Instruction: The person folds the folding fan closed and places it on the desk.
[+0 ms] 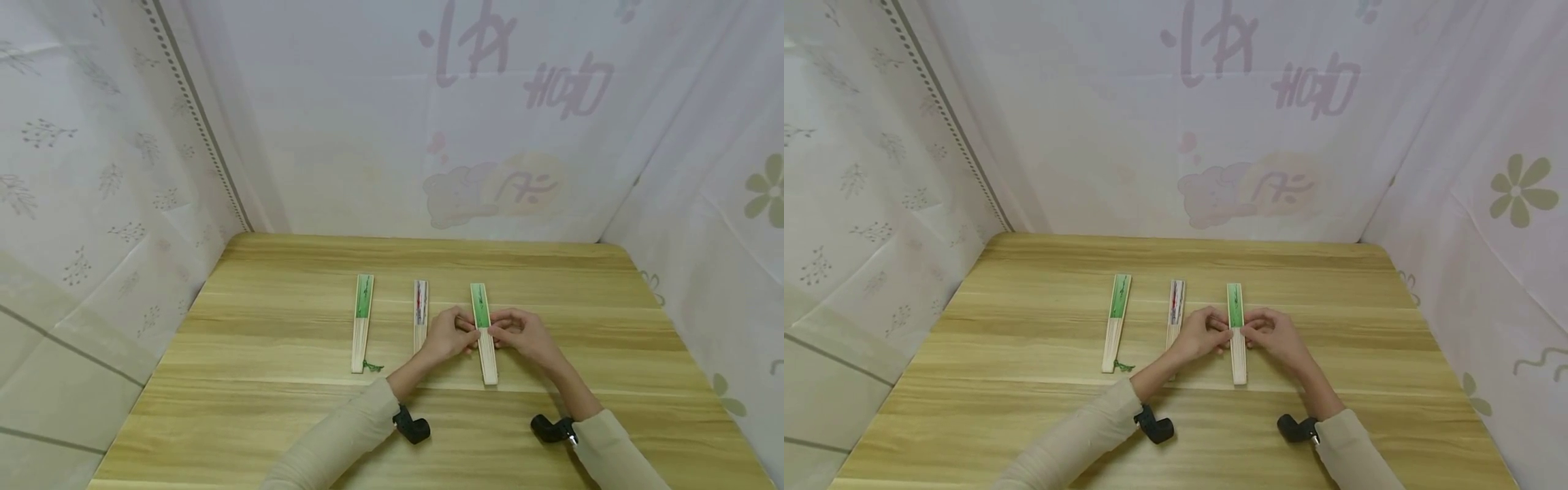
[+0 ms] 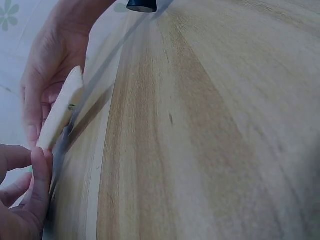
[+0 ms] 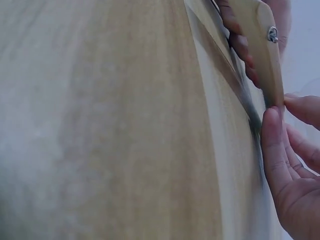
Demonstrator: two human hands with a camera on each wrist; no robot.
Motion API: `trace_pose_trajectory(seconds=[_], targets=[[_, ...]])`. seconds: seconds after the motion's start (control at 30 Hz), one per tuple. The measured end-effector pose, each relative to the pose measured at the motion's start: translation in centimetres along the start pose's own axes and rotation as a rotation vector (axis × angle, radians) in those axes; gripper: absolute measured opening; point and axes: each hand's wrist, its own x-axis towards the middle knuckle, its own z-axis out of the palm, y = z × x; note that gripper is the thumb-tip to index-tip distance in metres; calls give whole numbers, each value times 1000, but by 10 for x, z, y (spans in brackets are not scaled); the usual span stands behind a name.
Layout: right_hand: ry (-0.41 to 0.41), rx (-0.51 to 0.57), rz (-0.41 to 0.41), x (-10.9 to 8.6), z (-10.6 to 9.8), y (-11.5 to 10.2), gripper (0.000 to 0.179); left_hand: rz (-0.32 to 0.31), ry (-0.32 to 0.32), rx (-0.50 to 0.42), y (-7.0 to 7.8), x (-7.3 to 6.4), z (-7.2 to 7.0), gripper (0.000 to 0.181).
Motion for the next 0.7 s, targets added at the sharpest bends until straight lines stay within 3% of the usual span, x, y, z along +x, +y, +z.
trace_pose_trajectory(seconds=[0.2, 0.43, 0.57, 0.7], targets=[[-34, -30, 19, 2, -2, 0, 34, 21, -8, 23, 3, 0, 0, 22], [-16, -38, 12, 0, -6, -2, 32, 39, -42, 41, 5, -2, -5, 23], [-12, -38, -11, -1, -9, 0, 30, 87, -74, 99, 5, -7, -15, 19], [2, -24, -37, -5, -12, 1, 30, 159, -104, 204, 6, -17, -34, 15]])
